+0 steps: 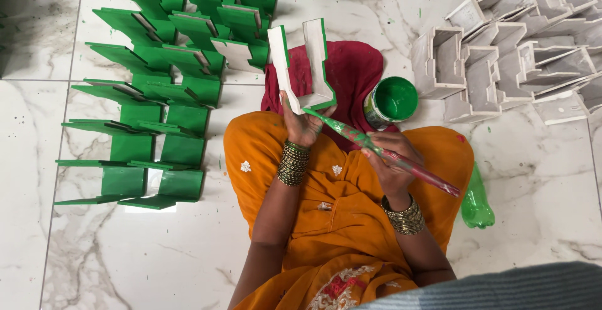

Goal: The person sits on the floor and paints small white foam pieces green using a brush, dipping the brush into a green paint container and coating the edges and surfaces of each piece one at a time, placing finished green pieces in a pile beside them.

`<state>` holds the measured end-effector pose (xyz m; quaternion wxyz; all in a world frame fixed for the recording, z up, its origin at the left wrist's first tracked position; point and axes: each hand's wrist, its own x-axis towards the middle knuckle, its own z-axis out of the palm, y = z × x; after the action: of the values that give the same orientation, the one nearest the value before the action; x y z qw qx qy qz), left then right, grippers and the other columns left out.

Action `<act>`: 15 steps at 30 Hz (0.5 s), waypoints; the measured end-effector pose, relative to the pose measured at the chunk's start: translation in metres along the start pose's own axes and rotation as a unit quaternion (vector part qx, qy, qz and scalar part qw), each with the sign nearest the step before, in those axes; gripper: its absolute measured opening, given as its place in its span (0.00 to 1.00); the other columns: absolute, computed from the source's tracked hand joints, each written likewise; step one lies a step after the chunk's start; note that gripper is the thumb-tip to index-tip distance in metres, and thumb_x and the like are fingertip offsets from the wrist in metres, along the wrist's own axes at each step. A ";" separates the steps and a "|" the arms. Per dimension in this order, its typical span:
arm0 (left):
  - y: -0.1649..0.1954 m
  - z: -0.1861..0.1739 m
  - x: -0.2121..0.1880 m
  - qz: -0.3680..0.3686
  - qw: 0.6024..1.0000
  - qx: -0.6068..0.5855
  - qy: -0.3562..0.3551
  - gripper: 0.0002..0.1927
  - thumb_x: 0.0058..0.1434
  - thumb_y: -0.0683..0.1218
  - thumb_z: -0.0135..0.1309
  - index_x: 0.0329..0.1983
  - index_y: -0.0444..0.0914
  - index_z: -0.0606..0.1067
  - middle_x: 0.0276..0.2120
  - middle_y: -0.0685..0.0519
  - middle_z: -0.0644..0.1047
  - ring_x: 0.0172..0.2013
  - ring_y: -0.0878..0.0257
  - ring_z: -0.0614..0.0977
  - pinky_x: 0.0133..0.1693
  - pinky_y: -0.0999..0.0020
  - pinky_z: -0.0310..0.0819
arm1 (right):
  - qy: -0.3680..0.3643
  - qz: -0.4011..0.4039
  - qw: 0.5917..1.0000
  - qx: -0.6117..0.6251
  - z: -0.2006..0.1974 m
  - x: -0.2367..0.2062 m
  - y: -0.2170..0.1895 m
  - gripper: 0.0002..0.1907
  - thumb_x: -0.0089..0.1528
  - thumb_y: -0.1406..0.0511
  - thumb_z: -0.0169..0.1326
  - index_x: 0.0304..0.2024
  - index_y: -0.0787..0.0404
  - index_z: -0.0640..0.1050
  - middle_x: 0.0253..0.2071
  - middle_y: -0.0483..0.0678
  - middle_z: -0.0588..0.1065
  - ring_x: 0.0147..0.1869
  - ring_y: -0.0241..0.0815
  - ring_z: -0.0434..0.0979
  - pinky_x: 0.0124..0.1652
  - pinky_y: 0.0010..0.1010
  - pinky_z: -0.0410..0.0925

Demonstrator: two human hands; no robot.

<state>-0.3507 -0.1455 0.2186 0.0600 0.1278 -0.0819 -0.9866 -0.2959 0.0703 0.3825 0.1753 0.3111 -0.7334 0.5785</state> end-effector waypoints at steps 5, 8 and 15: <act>0.000 0.004 0.000 -0.008 1.000 0.005 -0.015 0.56 0.62 0.79 0.39 0.66 0.24 0.58 0.57 0.31 0.71 0.54 0.39 0.79 0.58 0.38 0.73 | 0.031 -0.020 0.996 -0.076 -0.011 0.006 0.004 0.13 0.61 0.75 0.66 0.45 0.68 0.76 0.48 0.58 0.79 0.53 0.49 0.82 0.52 0.35 0.77; -0.001 0.006 -0.001 -0.005 1.000 -0.003 0.001 0.55 0.62 0.78 0.39 0.67 0.25 0.57 0.58 0.32 0.71 0.56 0.41 0.79 0.59 0.37 0.73 | 0.051 -0.003 0.998 -0.047 -0.018 0.005 0.002 0.12 0.62 0.75 0.65 0.46 0.67 0.76 0.49 0.58 0.79 0.53 0.48 0.82 0.53 0.34 0.77; 0.000 0.008 -0.004 0.000 1.000 0.030 0.002 0.57 0.60 0.79 0.39 0.70 0.27 0.53 0.58 0.31 0.71 0.54 0.40 0.79 0.57 0.36 0.74 | 0.009 0.025 0.999 0.037 0.005 0.001 -0.003 0.11 0.61 0.75 0.64 0.44 0.67 0.77 0.47 0.57 0.79 0.52 0.47 0.83 0.50 0.32 0.78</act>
<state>-0.3490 -0.1438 0.2275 0.0564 0.1312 -0.1110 -0.9835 -0.2941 0.0653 0.3841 0.1557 0.2939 -0.7176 0.6118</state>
